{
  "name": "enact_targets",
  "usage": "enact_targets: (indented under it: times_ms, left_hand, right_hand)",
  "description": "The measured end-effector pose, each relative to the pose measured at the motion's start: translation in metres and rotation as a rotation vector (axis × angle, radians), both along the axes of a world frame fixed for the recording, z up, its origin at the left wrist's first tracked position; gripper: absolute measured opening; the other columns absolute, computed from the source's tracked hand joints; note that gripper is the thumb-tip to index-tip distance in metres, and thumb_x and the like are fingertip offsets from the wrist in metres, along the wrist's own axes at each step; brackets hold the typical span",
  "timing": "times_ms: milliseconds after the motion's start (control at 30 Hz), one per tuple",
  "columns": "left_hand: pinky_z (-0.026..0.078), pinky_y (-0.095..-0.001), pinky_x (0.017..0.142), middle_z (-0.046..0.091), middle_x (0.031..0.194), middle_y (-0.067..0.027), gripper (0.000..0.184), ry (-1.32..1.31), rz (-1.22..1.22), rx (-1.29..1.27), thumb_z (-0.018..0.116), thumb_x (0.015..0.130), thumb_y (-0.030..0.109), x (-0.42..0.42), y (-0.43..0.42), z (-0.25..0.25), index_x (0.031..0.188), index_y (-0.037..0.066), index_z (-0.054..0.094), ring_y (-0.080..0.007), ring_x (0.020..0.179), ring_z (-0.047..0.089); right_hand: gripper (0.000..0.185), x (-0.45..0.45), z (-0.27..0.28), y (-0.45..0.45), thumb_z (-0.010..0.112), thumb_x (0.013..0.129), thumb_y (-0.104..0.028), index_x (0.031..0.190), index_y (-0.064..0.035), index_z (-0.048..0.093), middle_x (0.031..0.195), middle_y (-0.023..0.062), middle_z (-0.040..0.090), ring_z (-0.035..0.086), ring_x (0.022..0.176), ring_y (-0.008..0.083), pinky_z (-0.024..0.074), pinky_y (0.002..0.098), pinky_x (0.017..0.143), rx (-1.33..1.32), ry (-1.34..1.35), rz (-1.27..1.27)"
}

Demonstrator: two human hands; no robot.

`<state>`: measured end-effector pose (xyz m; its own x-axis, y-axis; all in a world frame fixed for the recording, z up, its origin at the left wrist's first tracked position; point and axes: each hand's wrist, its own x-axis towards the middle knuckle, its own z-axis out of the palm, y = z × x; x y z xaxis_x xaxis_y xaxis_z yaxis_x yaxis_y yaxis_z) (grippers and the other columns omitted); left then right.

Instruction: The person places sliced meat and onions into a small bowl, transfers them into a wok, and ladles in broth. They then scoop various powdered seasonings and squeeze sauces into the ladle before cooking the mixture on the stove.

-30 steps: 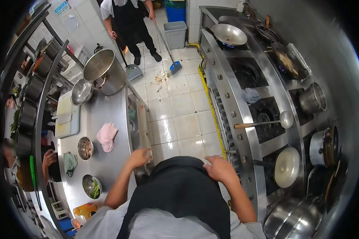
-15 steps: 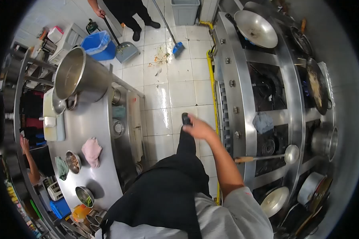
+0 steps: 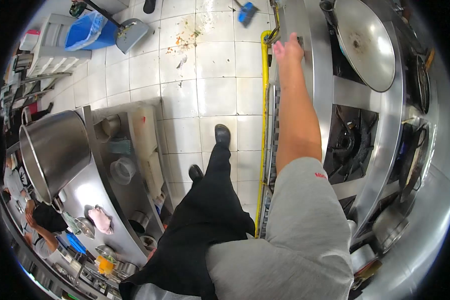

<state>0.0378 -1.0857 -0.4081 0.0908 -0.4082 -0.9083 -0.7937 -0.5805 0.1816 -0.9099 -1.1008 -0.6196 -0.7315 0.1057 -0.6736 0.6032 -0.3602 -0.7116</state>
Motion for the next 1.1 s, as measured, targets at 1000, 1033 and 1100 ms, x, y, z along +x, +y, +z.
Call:
enact_targets:
  times_ms: [1000, 1033, 1100]
  left_hand:
    - [0.047, -0.0317, 0.102, 0.068, 0.124, -0.0049, 0.043, 0.086, 0.401, 0.164, 0.067, 0.103, 0.033, -0.020, 0.028, -0.008, 0.134, 0.003, 0.066, -0.0165, 0.114, 0.062]
    - [0.047, -0.0318, 0.102, 0.068, 0.124, -0.0050, 0.043, 0.092, 0.397, 0.166, 0.067, 0.103, 0.033, -0.021, 0.027, -0.007, 0.135, 0.003, 0.065, -0.0166, 0.114, 0.063]
    - [0.047, -0.0311, 0.102, 0.068, 0.124, -0.0052, 0.043, 0.093, 0.391, 0.162, 0.066, 0.104, 0.032, -0.027, 0.026, -0.004, 0.135, 0.003, 0.065, -0.0163, 0.114, 0.062]
  right_hand:
    - [0.059, -0.031, -0.031, -0.012, 0.025, 0.111, -0.028, 0.163, -0.0010, 0.018, 0.165, 0.0192, 0.031, 0.045, 0.142, 0.0454, 0.0430, 0.0582, 0.112, -0.061, 0.001, -0.125]
    - [0.059, -0.029, -0.029, -0.014, 0.024, 0.111, -0.028, 0.163, -0.0012, 0.017, 0.165, 0.0193, 0.031, 0.045, 0.141, 0.0457, 0.0435, 0.0583, 0.112, -0.059, 0.005, -0.126]
    - [0.059, -0.024, -0.026, -0.015, 0.022, 0.111, -0.028, 0.163, -0.0017, 0.015, 0.165, 0.0195, 0.031, 0.046, 0.140, 0.0462, 0.0444, 0.0585, 0.111, -0.055, 0.013, -0.129]
